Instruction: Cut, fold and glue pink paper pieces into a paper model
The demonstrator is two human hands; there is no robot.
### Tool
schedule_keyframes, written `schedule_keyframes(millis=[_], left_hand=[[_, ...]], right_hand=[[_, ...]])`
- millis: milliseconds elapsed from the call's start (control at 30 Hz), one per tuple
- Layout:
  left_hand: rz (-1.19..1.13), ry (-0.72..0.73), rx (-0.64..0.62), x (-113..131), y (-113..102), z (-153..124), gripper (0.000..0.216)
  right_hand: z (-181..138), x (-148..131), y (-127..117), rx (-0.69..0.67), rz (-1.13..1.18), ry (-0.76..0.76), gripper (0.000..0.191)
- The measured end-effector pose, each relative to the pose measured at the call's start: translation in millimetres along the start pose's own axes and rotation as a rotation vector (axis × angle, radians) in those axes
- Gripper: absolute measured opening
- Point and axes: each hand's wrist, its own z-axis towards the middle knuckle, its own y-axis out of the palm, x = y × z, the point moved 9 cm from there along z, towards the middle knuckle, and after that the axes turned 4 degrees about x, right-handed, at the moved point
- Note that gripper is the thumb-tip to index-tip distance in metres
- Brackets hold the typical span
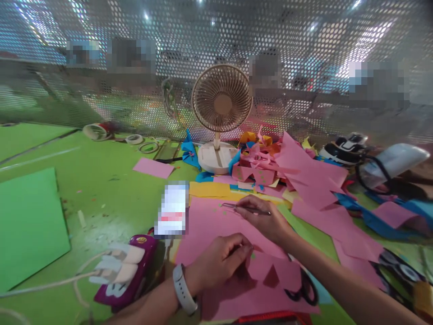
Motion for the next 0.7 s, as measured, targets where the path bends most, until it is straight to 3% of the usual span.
schedule_keyframes(millis=[233, 467, 700], left_hand=[[-0.084, -0.06, -0.041, -6, 7, -1, 0.032], [-0.088, -0.053, -0.032, -7, 5, 0, 0.031], [-0.081, 0.024, 0.12, -1, -12, 4, 0.037]], right_hand=[[3, -3, 7, -0.052, -0.117, -0.011, 0.013], [3, 0, 9, -0.028, -0.01, 0.024, 0.011], [-7, 3, -21, 0.1, 0.134, 0.092, 0.018]])
